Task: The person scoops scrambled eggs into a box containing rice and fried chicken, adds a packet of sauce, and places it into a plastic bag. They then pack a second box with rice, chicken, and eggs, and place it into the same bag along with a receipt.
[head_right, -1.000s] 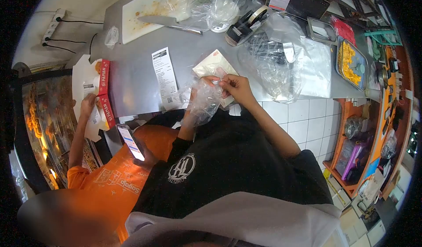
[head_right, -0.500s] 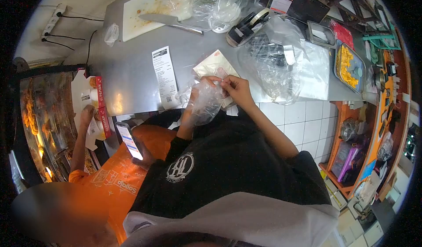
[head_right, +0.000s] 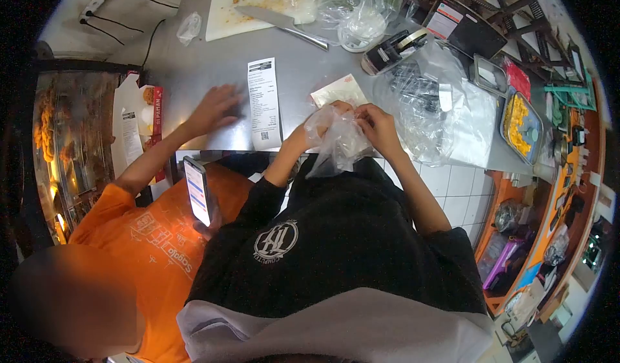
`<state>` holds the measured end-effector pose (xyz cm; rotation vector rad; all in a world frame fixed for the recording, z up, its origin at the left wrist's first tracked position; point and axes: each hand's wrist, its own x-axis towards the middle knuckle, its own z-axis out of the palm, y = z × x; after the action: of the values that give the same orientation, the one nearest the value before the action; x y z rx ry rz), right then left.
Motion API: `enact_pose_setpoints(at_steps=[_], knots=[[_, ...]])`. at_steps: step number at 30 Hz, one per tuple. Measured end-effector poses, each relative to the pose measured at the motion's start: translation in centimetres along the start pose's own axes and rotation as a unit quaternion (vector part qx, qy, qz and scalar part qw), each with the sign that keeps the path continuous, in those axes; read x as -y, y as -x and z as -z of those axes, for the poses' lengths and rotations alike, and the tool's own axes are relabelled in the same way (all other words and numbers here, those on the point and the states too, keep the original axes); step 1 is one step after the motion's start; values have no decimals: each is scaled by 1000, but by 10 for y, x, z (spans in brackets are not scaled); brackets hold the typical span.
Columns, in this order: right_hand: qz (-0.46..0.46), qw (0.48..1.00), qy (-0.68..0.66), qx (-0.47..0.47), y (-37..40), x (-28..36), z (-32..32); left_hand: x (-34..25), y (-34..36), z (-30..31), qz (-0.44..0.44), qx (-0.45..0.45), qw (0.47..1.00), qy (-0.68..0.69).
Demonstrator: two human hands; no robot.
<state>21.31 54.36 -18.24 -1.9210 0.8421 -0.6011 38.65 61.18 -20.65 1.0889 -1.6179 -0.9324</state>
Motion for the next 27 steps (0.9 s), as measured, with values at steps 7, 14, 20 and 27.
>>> enact_pose_setpoints(at_steps=[7, 14, 20, 27], knots=[[-163, 973, -131, -97, 26, 5, -28, -16, 11, -25, 3, -108, 994, 2], [-183, 951, -231, -89, 37, 7, -35, -15, 16, -45, 154, -210, 920, 293], [-169, 933, -311, -63, 41, 43, -26, -61, 56, 22, 134, -313, 892, 298], [-64, 950, -293, -88, 38, 15, -36, -147, 228, 58, 51, -440, 694, 568]])
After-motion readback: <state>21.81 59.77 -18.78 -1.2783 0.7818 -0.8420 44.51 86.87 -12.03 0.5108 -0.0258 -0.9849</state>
